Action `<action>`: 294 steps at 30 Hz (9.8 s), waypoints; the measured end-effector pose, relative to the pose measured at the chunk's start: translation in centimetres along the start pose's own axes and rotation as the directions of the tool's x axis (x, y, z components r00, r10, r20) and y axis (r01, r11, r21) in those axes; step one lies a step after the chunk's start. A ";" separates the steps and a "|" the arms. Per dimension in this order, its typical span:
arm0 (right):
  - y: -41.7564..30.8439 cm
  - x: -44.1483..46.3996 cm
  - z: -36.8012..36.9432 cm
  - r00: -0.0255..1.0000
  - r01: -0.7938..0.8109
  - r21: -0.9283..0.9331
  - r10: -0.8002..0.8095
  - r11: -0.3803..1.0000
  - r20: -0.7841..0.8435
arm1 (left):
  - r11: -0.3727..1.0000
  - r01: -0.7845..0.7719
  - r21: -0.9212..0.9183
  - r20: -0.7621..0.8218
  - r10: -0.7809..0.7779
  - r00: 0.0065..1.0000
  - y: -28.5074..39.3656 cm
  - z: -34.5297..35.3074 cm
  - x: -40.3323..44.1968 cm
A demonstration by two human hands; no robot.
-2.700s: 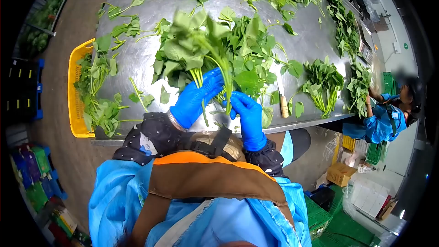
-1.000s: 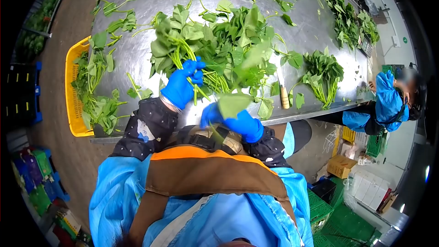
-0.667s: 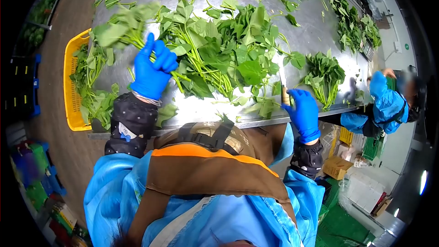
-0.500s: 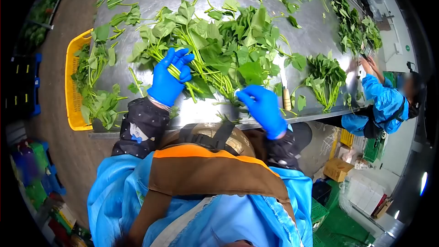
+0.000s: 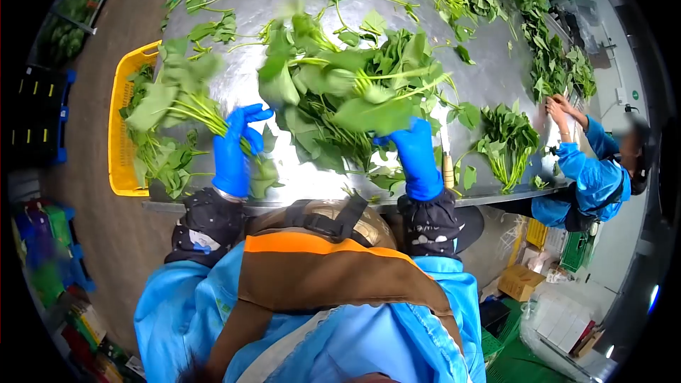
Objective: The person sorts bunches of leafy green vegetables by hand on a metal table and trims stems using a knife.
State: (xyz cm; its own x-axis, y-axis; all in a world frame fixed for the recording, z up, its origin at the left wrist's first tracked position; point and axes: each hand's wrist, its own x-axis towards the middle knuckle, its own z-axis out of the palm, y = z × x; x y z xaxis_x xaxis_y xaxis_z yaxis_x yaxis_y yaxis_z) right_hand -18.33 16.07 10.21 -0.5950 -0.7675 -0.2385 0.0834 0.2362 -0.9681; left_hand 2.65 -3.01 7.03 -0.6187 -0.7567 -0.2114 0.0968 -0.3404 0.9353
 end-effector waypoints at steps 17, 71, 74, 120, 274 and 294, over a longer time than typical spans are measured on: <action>0.5 -5.1 3.8 0.998 0.015 0.413 0.010 0.911 -0.059 | 0.789 0.488 -0.373 0.707 -0.099 0.700 -4.1 9.3 2.5; -3.5 -5.0 -3.8 0.909 0.084 0.077 -0.044 0.994 -0.415 | 0.676 0.451 -0.583 0.387 -0.257 0.886 -0.1 5.0 1.6; -2.7 -4.9 -3.7 0.826 0.254 0.112 -0.156 0.961 -0.541 | 0.688 0.451 -0.569 0.355 -0.289 0.889 -0.2 5.4 0.5; 1.5 -4.2 4.5 0.937 -0.076 0.482 0.227 0.873 -0.264 | 0.941 0.329 -0.075 0.506 -0.248 0.826 -1.7 9.8 -0.2; 5.6 -11.6 -32.3 0.402 -0.329 -0.711 -0.590 0.621 -0.701 | 0.680 0.613 0.402 0.708 -0.656 0.263 -3.8 23.9 -3.4; 12.8 -11.0 -33.6 0.558 -0.410 -0.776 -0.540 0.480 -0.630 | 0.694 -0.443 0.568 0.589 0.033 0.807 -2.7 14.7 -0.4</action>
State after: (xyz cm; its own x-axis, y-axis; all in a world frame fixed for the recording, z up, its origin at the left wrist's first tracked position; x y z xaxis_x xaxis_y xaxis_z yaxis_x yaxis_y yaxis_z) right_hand -37.56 47.51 3.03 -0.8805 -0.1809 0.4383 -0.3358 0.8905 -0.3071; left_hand -8.77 6.43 8.78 -0.9557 -0.2929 0.0274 -0.1015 0.4155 0.9039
